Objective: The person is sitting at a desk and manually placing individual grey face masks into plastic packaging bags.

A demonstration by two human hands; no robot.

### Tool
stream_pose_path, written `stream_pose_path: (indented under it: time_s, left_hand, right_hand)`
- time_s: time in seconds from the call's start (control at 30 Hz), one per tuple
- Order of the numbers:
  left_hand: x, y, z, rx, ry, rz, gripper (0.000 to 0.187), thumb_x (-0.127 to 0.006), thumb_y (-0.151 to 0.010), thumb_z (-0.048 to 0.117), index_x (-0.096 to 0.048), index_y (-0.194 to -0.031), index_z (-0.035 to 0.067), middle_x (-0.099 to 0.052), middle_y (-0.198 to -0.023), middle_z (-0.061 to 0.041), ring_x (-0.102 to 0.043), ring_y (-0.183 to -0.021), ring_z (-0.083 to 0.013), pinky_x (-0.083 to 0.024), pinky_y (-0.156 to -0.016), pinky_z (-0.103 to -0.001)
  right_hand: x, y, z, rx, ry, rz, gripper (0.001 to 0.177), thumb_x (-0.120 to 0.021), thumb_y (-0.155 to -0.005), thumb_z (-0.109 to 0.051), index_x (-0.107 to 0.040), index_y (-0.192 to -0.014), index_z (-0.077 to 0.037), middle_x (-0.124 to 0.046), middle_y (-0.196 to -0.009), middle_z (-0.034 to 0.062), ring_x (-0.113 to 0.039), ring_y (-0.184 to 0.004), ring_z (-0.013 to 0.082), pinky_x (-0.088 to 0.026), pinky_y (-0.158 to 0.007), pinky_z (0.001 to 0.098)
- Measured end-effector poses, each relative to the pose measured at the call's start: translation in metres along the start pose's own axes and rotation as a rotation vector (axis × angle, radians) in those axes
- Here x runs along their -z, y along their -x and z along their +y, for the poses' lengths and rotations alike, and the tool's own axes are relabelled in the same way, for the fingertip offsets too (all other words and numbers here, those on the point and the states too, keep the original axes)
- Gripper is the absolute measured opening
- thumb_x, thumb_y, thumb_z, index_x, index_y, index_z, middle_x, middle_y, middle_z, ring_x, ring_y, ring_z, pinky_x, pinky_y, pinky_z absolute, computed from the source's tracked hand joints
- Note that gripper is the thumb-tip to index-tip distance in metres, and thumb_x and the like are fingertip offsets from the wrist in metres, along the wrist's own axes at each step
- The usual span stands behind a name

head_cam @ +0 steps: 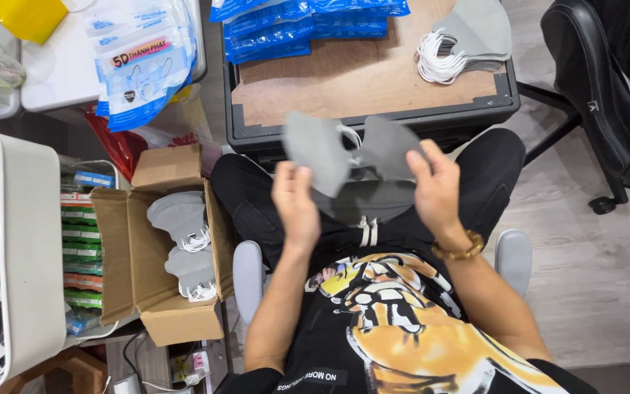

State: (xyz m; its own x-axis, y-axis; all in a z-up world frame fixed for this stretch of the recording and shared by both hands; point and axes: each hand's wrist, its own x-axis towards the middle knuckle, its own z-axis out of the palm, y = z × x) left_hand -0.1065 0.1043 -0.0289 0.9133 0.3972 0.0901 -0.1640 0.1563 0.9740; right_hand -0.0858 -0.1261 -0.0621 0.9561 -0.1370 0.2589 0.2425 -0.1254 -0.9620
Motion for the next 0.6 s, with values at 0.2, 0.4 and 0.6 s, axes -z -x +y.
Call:
stream_pose_path:
  time_s: [0.2,0.4,0.6]
  left_hand:
    - [0.050,-0.028,-0.031,-0.002,0.175,0.162,0.010,-0.054,-0.107,0.009,-0.058,-0.099,0.005,-0.068,-0.082,-0.007,-0.069,-0.077,-0.0128,-0.059,-0.076,-0.027]
    - [0.022,-0.014,0.010,0.017,0.178,0.154,0.014,-0.056,-0.104,0.018,-0.053,-0.093,0.009,-0.047,-0.074,0.004,-0.040,-0.063,-0.0027,-0.035,-0.054,-0.020]
    - [0.040,-0.018,-0.050,-0.014,0.175,0.106,0.008,-0.055,-0.106,0.007,-0.060,-0.100,0.004,-0.068,-0.081,-0.006,-0.069,-0.079,-0.0116,-0.060,-0.080,-0.029]
  right_hand:
    - [-0.002,-0.058,-0.053,0.028,-0.219,0.054,0.034,-0.068,-0.108,-0.007,-0.039,-0.124,-0.012,-0.052,-0.101,-0.0011,-0.062,-0.083,0.0072,-0.056,-0.079,0.0216]
    - [-0.052,-0.122,-0.013,0.095,0.082,-0.016,0.007,-0.073,-0.094,-0.008,-0.067,-0.098,-0.010,-0.068,-0.096,0.0000,-0.063,-0.089,0.0089,-0.052,-0.084,0.0233]
    - [-0.064,-0.104,0.010,0.449,0.938,-0.054,0.029,-0.082,-0.095,-0.028,-0.071,-0.110,-0.006,-0.047,-0.134,0.0158,-0.044,-0.119,0.0388,-0.038,-0.097,0.0507]
